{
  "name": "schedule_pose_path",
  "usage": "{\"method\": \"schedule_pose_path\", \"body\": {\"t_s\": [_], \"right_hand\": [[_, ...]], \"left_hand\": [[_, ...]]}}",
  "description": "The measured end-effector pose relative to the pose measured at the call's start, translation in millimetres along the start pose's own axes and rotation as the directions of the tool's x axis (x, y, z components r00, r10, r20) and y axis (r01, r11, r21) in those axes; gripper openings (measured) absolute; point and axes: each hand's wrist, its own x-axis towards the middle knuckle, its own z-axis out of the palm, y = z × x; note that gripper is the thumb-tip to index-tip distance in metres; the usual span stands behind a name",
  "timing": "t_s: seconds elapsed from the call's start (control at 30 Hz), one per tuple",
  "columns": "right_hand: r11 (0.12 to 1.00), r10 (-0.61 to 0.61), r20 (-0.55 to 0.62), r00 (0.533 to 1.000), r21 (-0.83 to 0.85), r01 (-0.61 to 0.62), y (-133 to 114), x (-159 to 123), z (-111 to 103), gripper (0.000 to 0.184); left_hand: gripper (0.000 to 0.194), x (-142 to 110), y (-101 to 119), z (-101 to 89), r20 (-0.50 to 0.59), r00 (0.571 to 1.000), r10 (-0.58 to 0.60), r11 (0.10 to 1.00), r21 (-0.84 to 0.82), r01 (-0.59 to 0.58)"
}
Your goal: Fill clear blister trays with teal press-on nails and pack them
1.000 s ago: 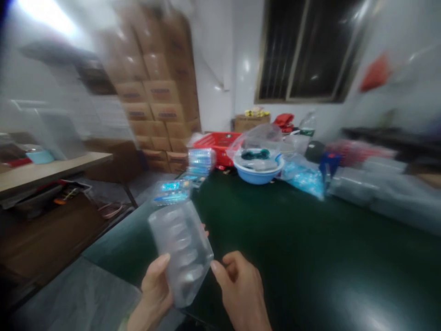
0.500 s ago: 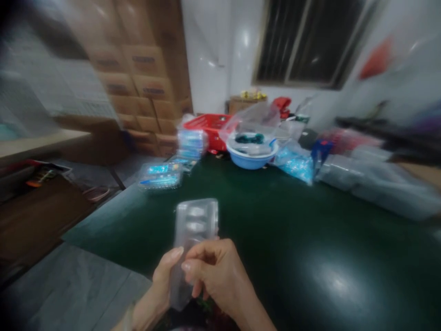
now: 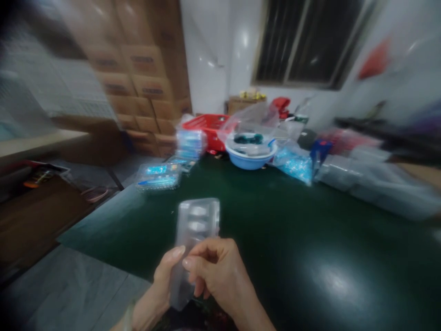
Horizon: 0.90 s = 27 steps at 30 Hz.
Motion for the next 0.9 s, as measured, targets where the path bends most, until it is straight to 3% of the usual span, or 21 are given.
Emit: {"method": "schedule_pose_path", "body": {"t_s": [0.37, 0.6, 0.77, 0.9], "right_hand": [[1.0, -0.018, -0.002, 1.0, -0.015, 0.018, -3.9, -4.1, 1.7, 0.018], [0.993, -0.031, -0.021, 0.999, -0.112, 0.028, -12.7, -10.2, 5.1, 0.02], [0.938, -0.179, -0.142, 0.974, -0.322, 0.125, -16.7, -12.3, 16.3, 0.021], [0.953, -0.179, -0.17, 0.969, -0.275, 0.128, -21.6, -12.8, 14.3, 0.02]], "left_hand": [[0.045, 0.5, -5.3, -1.1, 0.005, 1.0, 0.017, 1.0, -0.024, -0.017], [0.033, -4.2, 1.0, 16.9, -0.191, 0.981, -0.023, 0.999, 0.036, 0.03], [0.04, -1.3, 11.2, 23.3, -0.239, 0.971, -0.027, 0.996, 0.08, 0.047], [0.034, 3.4, 17.4, 18.2, -0.294, 0.955, -0.051, 0.999, 0.001, 0.054]]}}
